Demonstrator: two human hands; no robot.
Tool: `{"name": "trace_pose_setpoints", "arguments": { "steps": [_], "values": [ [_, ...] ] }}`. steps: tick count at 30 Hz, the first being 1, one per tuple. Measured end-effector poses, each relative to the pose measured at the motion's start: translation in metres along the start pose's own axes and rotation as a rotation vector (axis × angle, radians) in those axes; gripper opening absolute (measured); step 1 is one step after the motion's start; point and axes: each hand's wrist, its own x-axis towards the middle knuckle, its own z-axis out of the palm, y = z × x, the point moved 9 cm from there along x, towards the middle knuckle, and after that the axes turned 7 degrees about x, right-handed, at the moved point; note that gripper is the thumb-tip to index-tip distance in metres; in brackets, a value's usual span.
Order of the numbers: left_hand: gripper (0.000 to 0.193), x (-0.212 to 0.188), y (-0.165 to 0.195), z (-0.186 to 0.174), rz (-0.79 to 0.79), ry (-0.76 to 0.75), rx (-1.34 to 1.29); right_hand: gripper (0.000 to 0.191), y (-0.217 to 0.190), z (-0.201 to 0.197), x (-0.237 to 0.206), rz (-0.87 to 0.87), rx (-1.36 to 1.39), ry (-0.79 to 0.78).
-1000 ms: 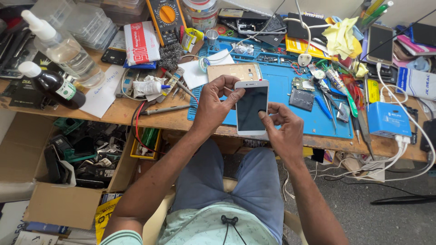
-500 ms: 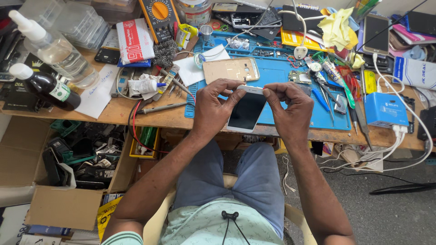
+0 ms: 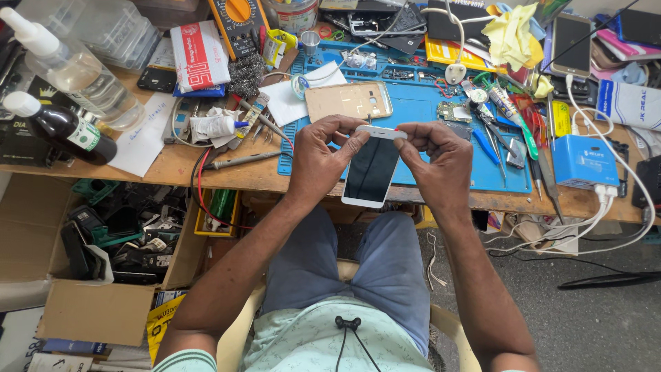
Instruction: The person tests a multimeter at the workbench, wipes a phone screen with a tissue, pries the red screen assembly off a phone body using a spudger, and separates the display. They then apply adhesive from a tube to the phone frame, press components into place, and reassemble the phone chassis on the mat.
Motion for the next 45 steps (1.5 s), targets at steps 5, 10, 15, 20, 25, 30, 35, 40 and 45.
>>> {"name": "trace_pose_setpoints", "arguments": {
  "steps": [5, 10, 15, 20, 25, 30, 35, 40, 45],
  "values": [
    [0.019, 0.002, -0.006, 0.002, -0.028, -0.035, -0.026, 0.015, 0.014, -0.001, 0.001, 0.055, 0.051, 0.024],
    [0.023, 0.003, -0.013, 0.004, -0.064, -0.053, -0.142, 0.034, 0.017, -0.005, -0.006, 0.03, 0.095, 0.017],
    [0.025, 0.005, -0.021, 0.001, -0.102, -0.027, -0.172, 0.032, 0.045, 0.009, -0.025, 0.258, 0.149, -0.094],
    [0.031, 0.0, -0.03, 0.004, -0.113, -0.068, -0.193, 0.03, 0.066, 0.0, -0.026, 0.312, 0.313, -0.022],
    [0.023, -0.022, -0.051, 0.019, -0.186, -0.236, -0.017, 0.032, 0.071, -0.005, -0.01, 0.278, 0.424, -0.033],
    [0.022, -0.023, -0.068, 0.023, -0.226, -0.209, -0.189, 0.06, 0.073, 0.004, -0.021, 0.343, 0.255, -0.087],
    [0.023, -0.022, -0.063, 0.023, -0.17, -0.183, -0.067, 0.075, 0.075, 0.005, -0.038, 0.35, 0.226, -0.126],
    [0.049, 0.021, -0.031, -0.014, 0.284, -0.059, 0.465, 0.062, 0.077, -0.038, -0.034, 0.296, 0.558, 0.064],
    [0.089, 0.07, -0.051, -0.002, 0.376, -0.344, 0.93, 0.063, 0.069, -0.096, -0.047, 0.185, 0.688, 0.242]
  ]
}}
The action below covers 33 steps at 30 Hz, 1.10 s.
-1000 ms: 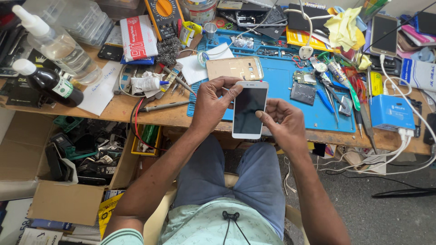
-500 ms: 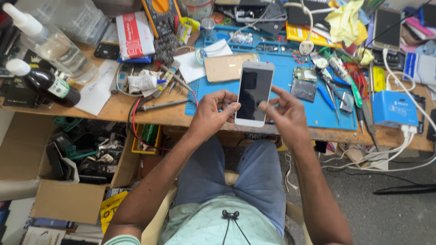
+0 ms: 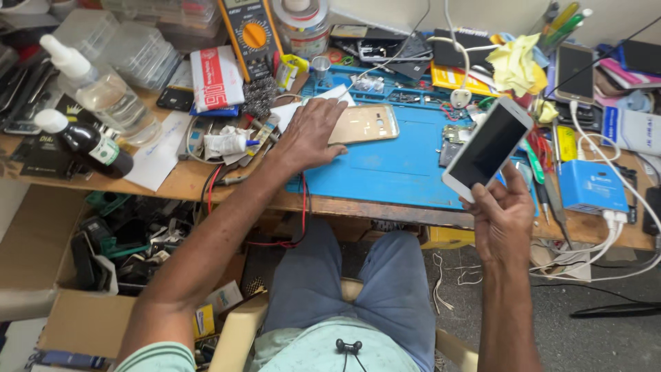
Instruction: The person tests a multimeter at the workbench, wipes a phone screen with a tissue, pries the red screen assembly off a phone body using a spudger, and separates the display. They then apply adhesive from a tube to the phone frame, press components into place, and reassemble the phone chassis on the mat.
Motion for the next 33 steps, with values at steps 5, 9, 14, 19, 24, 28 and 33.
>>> {"name": "trace_pose_setpoints", "arguments": {
  "steps": [5, 9, 14, 19, 24, 28, 33],
  "values": [
    [0.082, 0.018, 0.001, 0.02, -0.066, -0.198, 0.041, 0.064, -0.016, -0.026, -0.028, -0.059, -0.04, 0.063],
    [0.09, 0.025, 0.005, -0.013, 0.043, -0.019, -0.036, 0.064, -0.025, -0.043, -0.045, -0.067, -0.048, 0.111],
    [0.033, 0.024, -0.058, -0.07, -0.15, 0.005, 0.206, 0.053, -0.032, -0.049, -0.064, -0.121, -0.067, 0.059],
    [0.046, 0.009, -0.07, -0.053, -0.277, -0.421, 0.432, 0.053, -0.02, -0.052, -0.067, -0.102, -0.131, 0.043],
    [0.1, 0.009, -0.047, -0.065, -0.247, -0.294, 0.396, 0.056, -0.012, -0.038, -0.067, -0.079, -0.006, -0.015],
    [0.095, 0.017, -0.042, -0.067, -0.174, -0.176, 0.411, 0.062, -0.015, -0.027, -0.067, -0.042, 0.04, 0.006],
    [0.017, 0.025, -0.078, -0.058, -0.323, -0.271, 0.412, 0.067, -0.026, -0.026, -0.071, -0.043, 0.015, 0.067]
  ]
}}
